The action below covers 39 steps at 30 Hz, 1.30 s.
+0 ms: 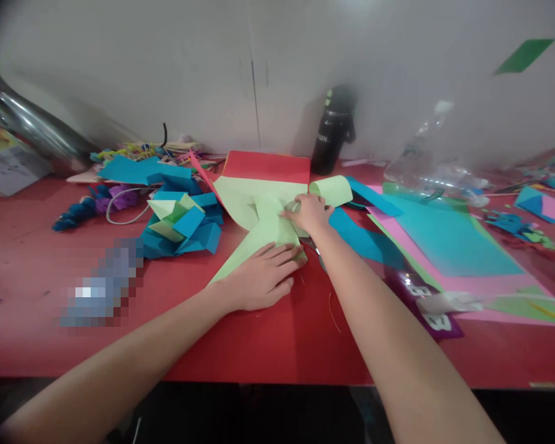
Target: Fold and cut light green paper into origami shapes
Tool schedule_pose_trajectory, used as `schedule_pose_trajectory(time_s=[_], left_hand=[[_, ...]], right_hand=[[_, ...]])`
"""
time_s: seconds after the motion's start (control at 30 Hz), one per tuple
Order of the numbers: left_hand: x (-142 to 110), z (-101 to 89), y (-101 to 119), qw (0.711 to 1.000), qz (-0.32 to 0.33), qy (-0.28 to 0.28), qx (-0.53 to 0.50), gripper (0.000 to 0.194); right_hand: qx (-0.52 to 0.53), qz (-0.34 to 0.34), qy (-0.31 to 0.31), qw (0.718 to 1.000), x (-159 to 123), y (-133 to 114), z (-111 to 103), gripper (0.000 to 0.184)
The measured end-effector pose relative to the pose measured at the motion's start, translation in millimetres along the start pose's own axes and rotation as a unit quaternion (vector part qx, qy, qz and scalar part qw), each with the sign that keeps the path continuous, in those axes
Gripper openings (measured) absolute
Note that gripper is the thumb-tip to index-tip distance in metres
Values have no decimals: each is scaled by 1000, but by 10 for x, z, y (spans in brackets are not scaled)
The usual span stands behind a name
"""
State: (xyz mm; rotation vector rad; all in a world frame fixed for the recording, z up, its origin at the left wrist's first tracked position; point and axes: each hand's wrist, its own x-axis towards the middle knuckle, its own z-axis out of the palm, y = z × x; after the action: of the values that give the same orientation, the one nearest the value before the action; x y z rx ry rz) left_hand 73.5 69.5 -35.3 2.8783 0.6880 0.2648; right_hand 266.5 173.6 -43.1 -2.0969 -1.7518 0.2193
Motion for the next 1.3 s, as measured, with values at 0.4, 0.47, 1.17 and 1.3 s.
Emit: schedule_pose_trajectory(time_s=[0.4, 0.47, 1.17, 1.3], left_hand=[[-2, 2, -5, 1000, 10, -4, 11, 50], [1, 1, -5, 1000, 10, -2, 11, 50], [3, 19, -26, 1000, -3, 13, -18, 50], [2, 32, -45, 1000, -1, 11, -24, 51]], right_hand=[[7, 60, 17, 998, 362, -246, 202, 45], [15, 55, 22, 998, 396, -272, 230, 43], [197, -23, -96, 975, -248, 56, -336, 21], [244, -5, -137, 960, -328, -19, -368, 22]])
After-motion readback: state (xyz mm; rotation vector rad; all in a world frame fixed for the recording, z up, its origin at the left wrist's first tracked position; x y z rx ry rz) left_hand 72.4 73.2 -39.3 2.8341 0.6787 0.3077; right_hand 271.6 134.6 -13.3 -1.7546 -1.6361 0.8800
